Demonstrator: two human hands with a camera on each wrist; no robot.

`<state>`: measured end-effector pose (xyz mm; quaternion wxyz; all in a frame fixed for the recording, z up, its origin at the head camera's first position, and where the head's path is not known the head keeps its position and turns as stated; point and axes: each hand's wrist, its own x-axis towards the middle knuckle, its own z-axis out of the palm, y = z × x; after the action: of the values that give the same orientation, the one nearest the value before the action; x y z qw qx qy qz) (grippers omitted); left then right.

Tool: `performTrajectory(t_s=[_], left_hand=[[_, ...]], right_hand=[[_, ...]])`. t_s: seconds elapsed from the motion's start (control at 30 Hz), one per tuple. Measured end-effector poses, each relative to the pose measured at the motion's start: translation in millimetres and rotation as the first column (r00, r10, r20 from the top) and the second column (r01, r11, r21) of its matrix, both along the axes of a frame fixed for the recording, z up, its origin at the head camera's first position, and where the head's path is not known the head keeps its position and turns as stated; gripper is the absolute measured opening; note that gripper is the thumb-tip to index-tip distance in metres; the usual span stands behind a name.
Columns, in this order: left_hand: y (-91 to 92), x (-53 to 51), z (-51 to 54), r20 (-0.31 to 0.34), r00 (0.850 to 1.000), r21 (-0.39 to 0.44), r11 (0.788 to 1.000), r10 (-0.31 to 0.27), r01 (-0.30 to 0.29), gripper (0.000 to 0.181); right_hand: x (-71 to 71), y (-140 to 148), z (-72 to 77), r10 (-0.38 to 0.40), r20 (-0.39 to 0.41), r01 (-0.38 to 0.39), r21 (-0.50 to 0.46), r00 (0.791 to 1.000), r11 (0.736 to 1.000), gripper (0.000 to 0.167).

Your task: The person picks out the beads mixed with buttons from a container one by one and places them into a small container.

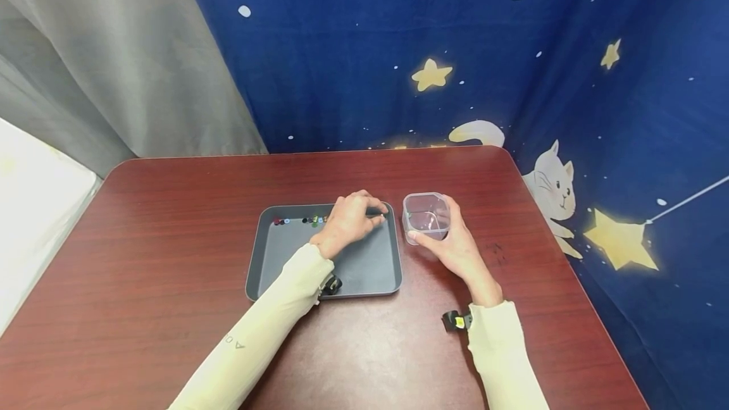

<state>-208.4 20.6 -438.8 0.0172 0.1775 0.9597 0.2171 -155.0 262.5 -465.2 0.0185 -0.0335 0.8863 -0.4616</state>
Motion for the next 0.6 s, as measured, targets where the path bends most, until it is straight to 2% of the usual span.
performTrajectory(t_s=[0.6], left_hand=[[-1.7, -2.7, -12.9, -0.036, 0.999, -0.013, 1.0, 0.016, -0.017, 0.016]], right_hand=[[-0.7, -0.2, -0.2, -0.009, 0.007, 0.009, 0.006, 1.0, 1.0, 0.103]])
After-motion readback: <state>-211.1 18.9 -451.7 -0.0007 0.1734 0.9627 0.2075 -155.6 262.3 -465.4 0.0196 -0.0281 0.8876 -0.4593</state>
